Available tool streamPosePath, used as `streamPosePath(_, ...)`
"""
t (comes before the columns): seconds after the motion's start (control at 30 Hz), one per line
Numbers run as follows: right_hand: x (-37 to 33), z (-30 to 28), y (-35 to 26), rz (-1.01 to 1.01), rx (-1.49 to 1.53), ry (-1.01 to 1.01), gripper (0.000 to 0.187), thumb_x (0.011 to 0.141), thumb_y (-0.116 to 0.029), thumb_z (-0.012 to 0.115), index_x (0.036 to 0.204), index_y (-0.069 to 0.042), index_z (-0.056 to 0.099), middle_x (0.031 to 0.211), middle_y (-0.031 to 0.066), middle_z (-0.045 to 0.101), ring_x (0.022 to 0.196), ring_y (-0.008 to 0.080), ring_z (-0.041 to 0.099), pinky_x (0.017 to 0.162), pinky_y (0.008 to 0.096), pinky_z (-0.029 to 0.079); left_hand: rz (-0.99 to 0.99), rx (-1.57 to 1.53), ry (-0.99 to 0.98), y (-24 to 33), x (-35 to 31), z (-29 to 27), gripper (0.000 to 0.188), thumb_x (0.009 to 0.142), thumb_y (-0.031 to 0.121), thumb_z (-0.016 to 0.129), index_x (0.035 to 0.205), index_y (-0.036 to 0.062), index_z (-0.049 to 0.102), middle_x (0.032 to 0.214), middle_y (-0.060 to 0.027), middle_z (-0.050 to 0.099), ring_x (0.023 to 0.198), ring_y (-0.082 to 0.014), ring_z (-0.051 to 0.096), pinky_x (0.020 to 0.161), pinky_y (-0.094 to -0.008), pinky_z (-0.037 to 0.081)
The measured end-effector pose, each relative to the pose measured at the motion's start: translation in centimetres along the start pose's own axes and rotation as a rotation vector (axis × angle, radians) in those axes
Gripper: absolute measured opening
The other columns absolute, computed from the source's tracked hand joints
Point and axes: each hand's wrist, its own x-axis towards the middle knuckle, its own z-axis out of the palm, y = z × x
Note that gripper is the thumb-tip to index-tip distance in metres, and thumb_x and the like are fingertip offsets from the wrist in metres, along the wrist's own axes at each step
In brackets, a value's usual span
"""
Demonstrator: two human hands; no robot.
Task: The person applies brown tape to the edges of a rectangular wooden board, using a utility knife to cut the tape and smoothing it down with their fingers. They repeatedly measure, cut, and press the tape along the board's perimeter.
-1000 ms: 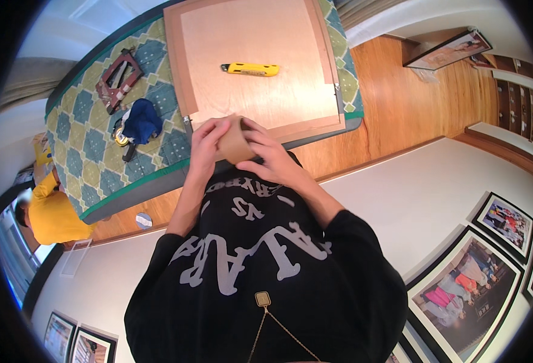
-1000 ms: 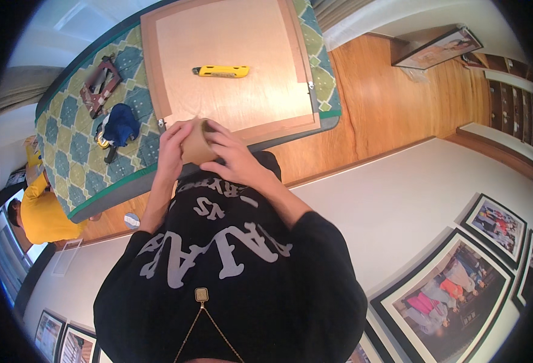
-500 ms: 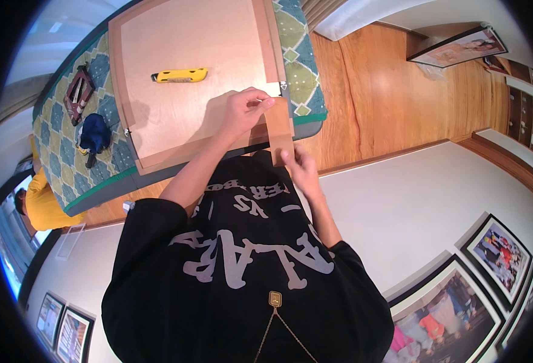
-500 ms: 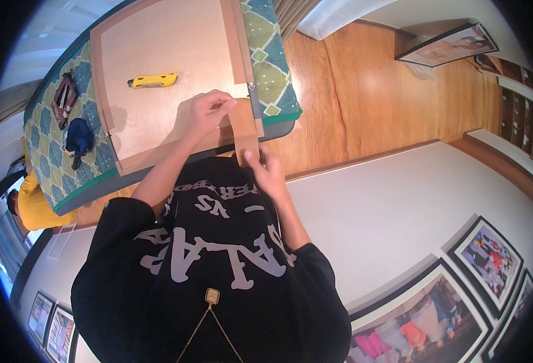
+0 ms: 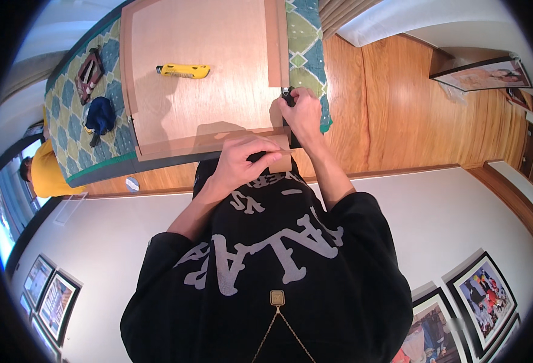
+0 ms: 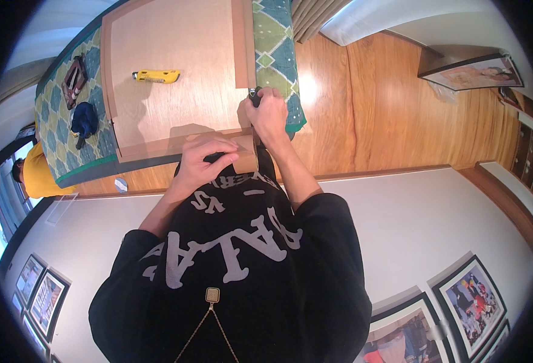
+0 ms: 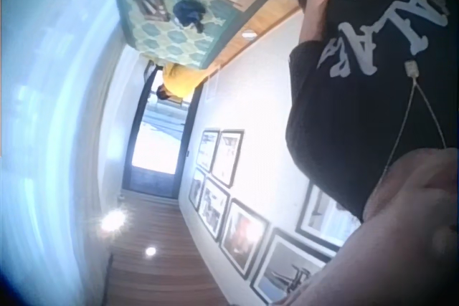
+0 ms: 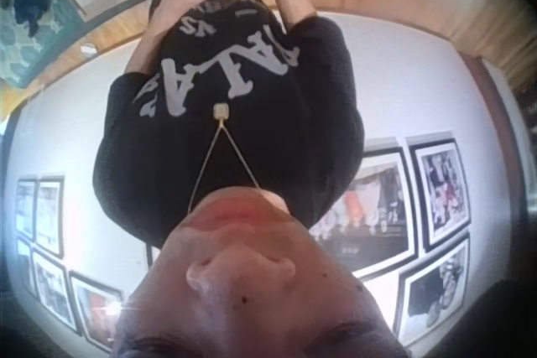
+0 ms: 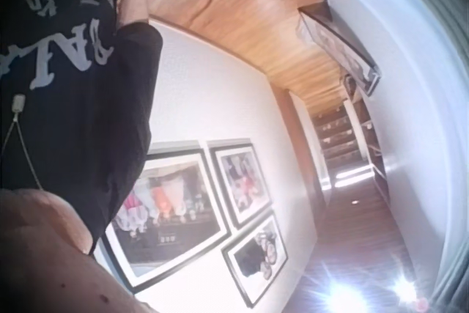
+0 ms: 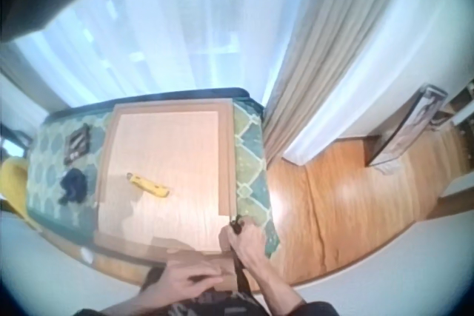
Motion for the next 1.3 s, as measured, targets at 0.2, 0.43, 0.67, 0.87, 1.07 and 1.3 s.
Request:
streamPosePath(0.2, -0.8, 0.0, -0.9, 0.359, 0.593, -0.050, 0.027, 0.084, -0.023, 0.076, 0.090, 0.000, 0.065, 0.080, 0.0129, 0.066, 0.070, 0.0270, 0.065, 0.070, 0.0414, 0.055, -0.009, -0.016, 0.032, 0.6, -0.5, -0.2, 0.011, 0.080, 0.005, 0.078, 0.089, 0.0015, 0.071, 0.085, -0.0090, 0.073, 0.076, -0.0226, 0.070, 0.068, -0.0306, 0.054)
streamPosePath(0.43, -0.9, -0.6, 0.5, 0.798, 1.795, 0.119, 0.030, 0.096, -0.036, 0.063, 0.085, -0.010, 0.053, 0.068, 0.0076, 0.062, 0.060, 0.0253, 0.064, 0.089, 0.0467, 0.052, -0.035, -0.042, -0.007, 0.6, -1.0, -0.8, 0.013, 0.079, 0.003, 0.078, 0.090, -0.0001, 0.072, 0.089, -0.0104, 0.073, 0.084, -0.0229, 0.072, 0.076, -0.0306, 0.055)
streamPosePath(0.67, -0.8, -1.4, -1.1, 0.904, 1.860, 0.211, 0.047, 0.097, -0.052, 0.054, 0.084, -0.007, 0.053, 0.063, 0.0090, 0.057, 0.056, 0.0280, 0.060, 0.097, 0.0497, 0.049, -0.051, -0.044, -0.018, 0.3, -1.4, -1.0, 0.014, 0.079, 0.003, 0.079, 0.090, -0.0001, 0.072, 0.089, -0.0103, 0.073, 0.084, -0.0226, 0.072, 0.076, -0.0308, 0.055)
streamPosePath(0.87, 0.7, -2.2, -0.7, 0.604, 2.293, 0.101, 0.047, 0.098, -0.053, 0.053, 0.088, -0.006, 0.055, 0.064, 0.0062, 0.048, 0.059, 0.0215, 0.047, 0.081, 0.0443, 0.048, 0.000, -0.051, 0.018, -0.1, -1.3, -0.7, 0.011, 0.081, 0.006, 0.078, 0.088, 0.0016, 0.071, 0.083, -0.0091, 0.072, 0.074, -0.0224, 0.069, 0.066, -0.0306, 0.054)
streamPosePath(1.07, -2.9, -2.0, 0.6, 0.458, 1.474, 0.035, 0.033, 0.101, -0.037, 0.052, 0.084, -0.008, 0.055, 0.080, 0.0061, 0.055, 0.068, 0.0166, 0.048, 0.074, 0.0321, 0.040, -0.061, -0.032, 0.014, -1.0, -0.9, -0.3, 0.011, 0.083, 0.009, 0.077, 0.090, 0.0016, 0.072, 0.084, -0.0102, 0.072, 0.075, -0.0213, 0.070, 0.067, -0.0293, 0.053)
streamPosePath(1.3, -12.7, -4.2, 0.9, 0.137, 0.537, -0.351, 0.042, 0.082, -0.032, 0.080, 0.104, 0.001, 0.068, 0.093, 0.0093, 0.063, 0.085, 0.0184, 0.059, 0.074, 0.0300, 0.046, -0.379, -0.196, 0.166, -5.4, 1.8, 0.7, 0.017, 0.090, 0.014, 0.073, 0.097, -0.0012, 0.071, 0.085, -0.0046, 0.072, 0.079, -0.0084, 0.066, 0.072, -0.0247, 0.054)
